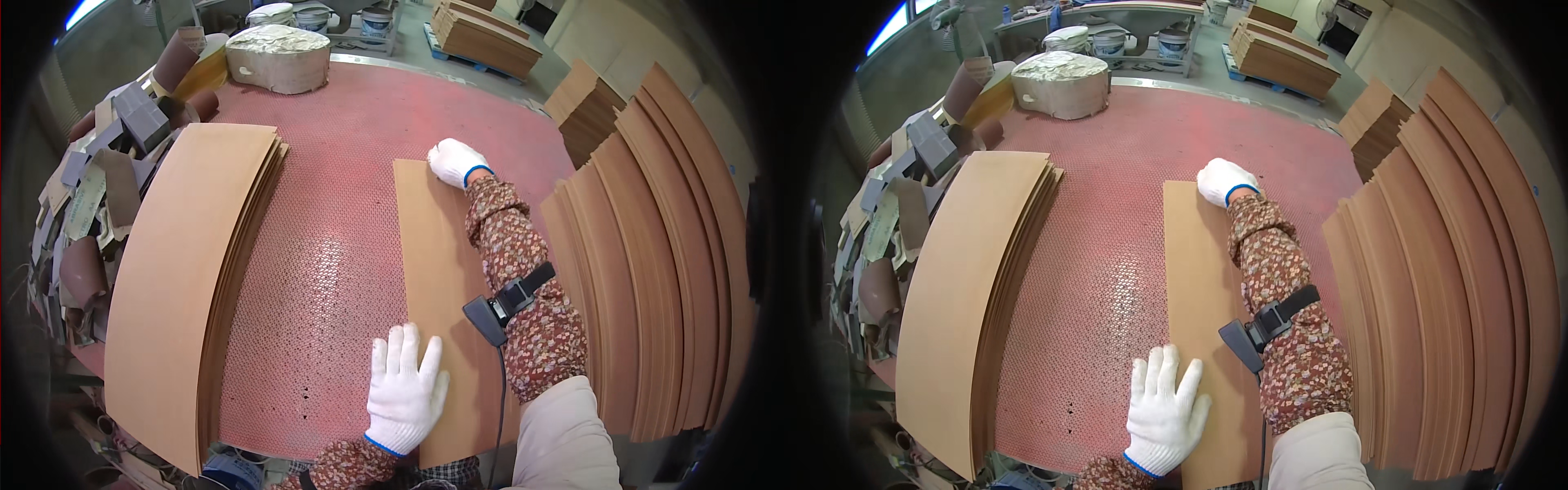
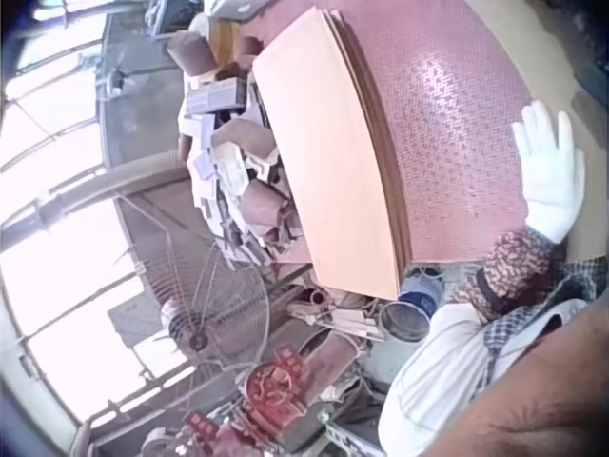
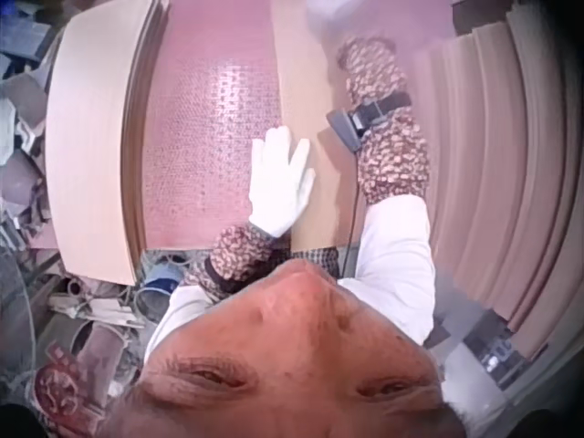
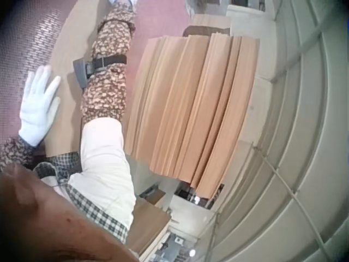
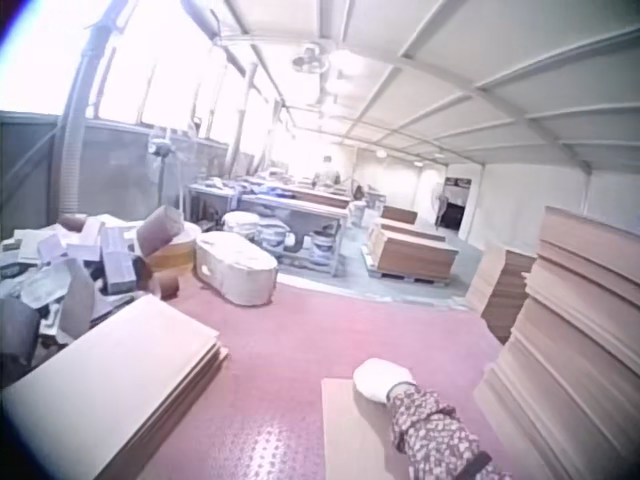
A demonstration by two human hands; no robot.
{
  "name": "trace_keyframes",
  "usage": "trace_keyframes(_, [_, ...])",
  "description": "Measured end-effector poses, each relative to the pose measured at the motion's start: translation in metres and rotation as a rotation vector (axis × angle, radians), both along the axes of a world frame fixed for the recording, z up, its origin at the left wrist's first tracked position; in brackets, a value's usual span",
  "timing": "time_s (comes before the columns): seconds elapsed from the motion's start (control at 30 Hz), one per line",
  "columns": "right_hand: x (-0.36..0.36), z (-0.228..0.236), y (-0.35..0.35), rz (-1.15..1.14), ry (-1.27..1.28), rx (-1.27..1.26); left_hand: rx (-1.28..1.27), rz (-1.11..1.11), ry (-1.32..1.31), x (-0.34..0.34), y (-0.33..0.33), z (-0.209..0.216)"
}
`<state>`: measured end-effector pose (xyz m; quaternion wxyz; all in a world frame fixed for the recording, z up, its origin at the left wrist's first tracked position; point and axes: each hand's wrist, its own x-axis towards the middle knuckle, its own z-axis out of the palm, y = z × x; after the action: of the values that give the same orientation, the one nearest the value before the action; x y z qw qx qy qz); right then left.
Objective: The person is inspecting and sorting thin wooden boards on a production table.
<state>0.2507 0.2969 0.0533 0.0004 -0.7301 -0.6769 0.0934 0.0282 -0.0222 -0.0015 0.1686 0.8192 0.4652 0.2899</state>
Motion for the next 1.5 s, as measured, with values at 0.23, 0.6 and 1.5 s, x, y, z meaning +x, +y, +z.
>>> trace_keyframes(0.23, [0.007,0.001,0.005,0.052,-0.149,0.011,0.025,-0.009,-0.063,0.006,0.002,-0.002])
trace_keyframes(0.6, [-0.021,-0.009,-0.099,-0.116,0.010,0.075,0.077,0.014,-0.093,0.006,0.029,-0.015])
trace_keyframes(1.5, [-0.099,-0.038,-0.490,-0.087,-0.065,-0.124,0.140,-0.026,-0.003,-0.013,0.054,-0.056])
